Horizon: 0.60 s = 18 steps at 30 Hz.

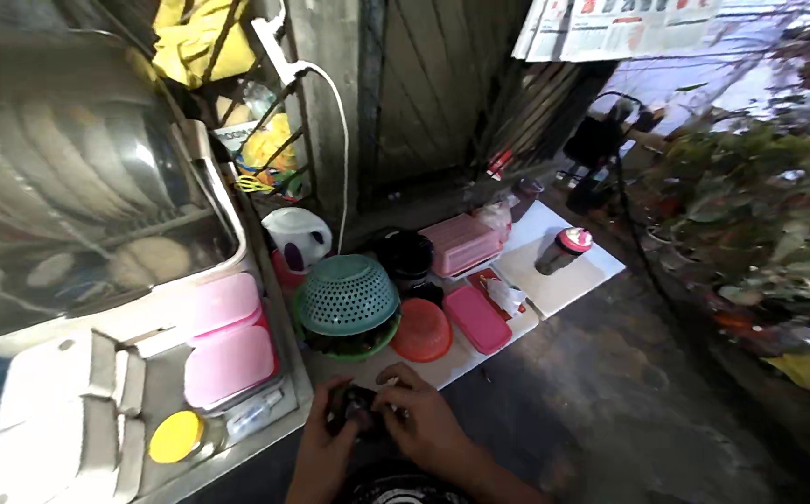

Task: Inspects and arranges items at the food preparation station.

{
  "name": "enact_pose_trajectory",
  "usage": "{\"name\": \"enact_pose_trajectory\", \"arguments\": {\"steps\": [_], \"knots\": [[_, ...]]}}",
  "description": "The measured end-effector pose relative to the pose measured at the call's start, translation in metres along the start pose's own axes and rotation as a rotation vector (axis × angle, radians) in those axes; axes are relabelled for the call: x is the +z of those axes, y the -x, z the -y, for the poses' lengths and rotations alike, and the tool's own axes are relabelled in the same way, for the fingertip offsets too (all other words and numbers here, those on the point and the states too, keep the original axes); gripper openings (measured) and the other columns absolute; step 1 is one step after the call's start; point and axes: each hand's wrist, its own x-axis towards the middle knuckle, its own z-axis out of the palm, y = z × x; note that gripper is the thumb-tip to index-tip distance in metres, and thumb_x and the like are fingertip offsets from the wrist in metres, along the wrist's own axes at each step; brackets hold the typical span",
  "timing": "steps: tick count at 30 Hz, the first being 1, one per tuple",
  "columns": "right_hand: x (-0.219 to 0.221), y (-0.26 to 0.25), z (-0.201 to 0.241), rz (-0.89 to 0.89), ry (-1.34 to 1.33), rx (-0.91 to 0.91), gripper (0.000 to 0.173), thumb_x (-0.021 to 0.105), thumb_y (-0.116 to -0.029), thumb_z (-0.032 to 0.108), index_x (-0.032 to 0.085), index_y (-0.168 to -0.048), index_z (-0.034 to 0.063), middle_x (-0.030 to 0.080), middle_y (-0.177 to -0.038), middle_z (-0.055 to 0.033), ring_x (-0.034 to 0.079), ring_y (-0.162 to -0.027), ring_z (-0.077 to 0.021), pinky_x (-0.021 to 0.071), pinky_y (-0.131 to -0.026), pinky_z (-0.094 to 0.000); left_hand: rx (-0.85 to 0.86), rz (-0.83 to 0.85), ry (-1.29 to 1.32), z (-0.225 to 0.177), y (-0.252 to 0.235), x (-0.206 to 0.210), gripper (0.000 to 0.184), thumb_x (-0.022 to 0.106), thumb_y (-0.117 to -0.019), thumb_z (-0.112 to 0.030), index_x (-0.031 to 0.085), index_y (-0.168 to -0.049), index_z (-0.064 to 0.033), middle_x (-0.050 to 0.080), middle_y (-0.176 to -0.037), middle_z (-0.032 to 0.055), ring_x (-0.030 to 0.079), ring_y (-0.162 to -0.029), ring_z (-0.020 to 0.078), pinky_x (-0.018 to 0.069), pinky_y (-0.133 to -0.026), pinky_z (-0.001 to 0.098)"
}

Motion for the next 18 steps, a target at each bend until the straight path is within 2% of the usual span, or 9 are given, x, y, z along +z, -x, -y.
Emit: {"name": "enact_pose_trajectory", "arguments": {"steps": [3, 5, 8, 12, 15, 18], "knots": [[-0.005, -0.007, 0.01, 0.035, 0.096, 0.005, 0.018, 0.064, -0.0986, 0.025, 0.078, -0.107, 0.0196, 0.063, -0.136, -0.0057, 0.07, -0.097, -0.014, 0.0618, -0.082, -0.0345, 0.019, -0.018, 0.051, 0.001, 0.0, -0.002, 0.06, 0.075, -0.0908, -0.016, 0.049, -0.144, -0.0074, 0.067, -0.122, 0.0112, 0.07, -0.1, 0.0229, 0.0642, -0.077, 0.0396], [-0.009, -0.01, 0.019, 0.1, 0.096, 0.011, 0.021, 0.065, -0.0982, 0.032, 0.077, -0.11, 0.0191, 0.06, -0.14, -0.0065, 0.069, -0.101, -0.0148, 0.0609, -0.086, -0.0355, 0.019, -0.018, 0.095, 0.002, 0.002, -0.004, 0.063, 0.076, -0.0907, -0.017, 0.047, -0.145, -0.0067, 0.067, -0.122, 0.0128, 0.071, -0.099, 0.0245, 0.0647, -0.076, 0.0403], [-0.004, -0.011, 0.027, 0.102, 0.107, -0.038, 0.027, 0.066, -0.0979, 0.04, 0.077, -0.11, 0.0181, 0.061, -0.14, -0.0059, 0.068, -0.108, -0.0149, 0.0605, -0.09, -0.0365, 0.031, -0.017, 0.145, 0.002, 0.007, -0.007, 0.064, 0.074, -0.0911, -0.018, 0.046, -0.147, -0.0067, 0.065, -0.126, 0.014, 0.069, -0.102, 0.0266, 0.0645, -0.078, 0.0421], [0.003, -0.013, 0.032, 0.137, 0.103, -0.043, 0.03, 0.067, -0.097, 0.043, 0.078, -0.11, 0.0182, 0.059, -0.143, -0.0052, 0.063, -0.121, -0.0168, 0.0571, -0.098, -0.0386, 0.096, -0.018, 0.18, 0.01, 0.014, -0.013, 0.065, 0.072, -0.0937, -0.028, 0.044, -0.148, -0.0056, 0.062, -0.129, 0.0145, 0.067, -0.107, 0.0267, 0.0632, -0.082, 0.0435], [0.008, -0.013, 0.036, 0.163, 0.11, -0.037, 0.034, 0.068, -0.0951, 0.046, 0.077, -0.111, 0.0169, 0.057, -0.147, -0.0064, 0.06, -0.127, -0.0193, 0.0557, -0.101, -0.0413, 0.127, -0.019, 0.124, 0.008, 0.023, -0.016, 0.064, 0.07, -0.0955, -0.026, 0.043, -0.149, -0.0045, 0.061, -0.134, 0.0136, 0.066, -0.111, 0.0246, 0.0614, -0.088, 0.0411], [0.019, -0.009, 0.036, 0.227, 0.099, -0.04, 0.032, 0.061, -0.0993, 0.036, 0.075, -0.116, 0.0127, 0.054, -0.15, -0.0081, 0.056, -0.134, -0.0219, 0.0521, -0.106, -0.0421, 0.128, -0.044, 0.06, 0.006, 0.032, -0.018, 0.062, 0.071, -0.095, -0.021, 0.044, -0.149, -0.0044, 0.061, -0.136, 0.0125, 0.066, -0.114, 0.0235, 0.0612, -0.092, 0.0396]]}}
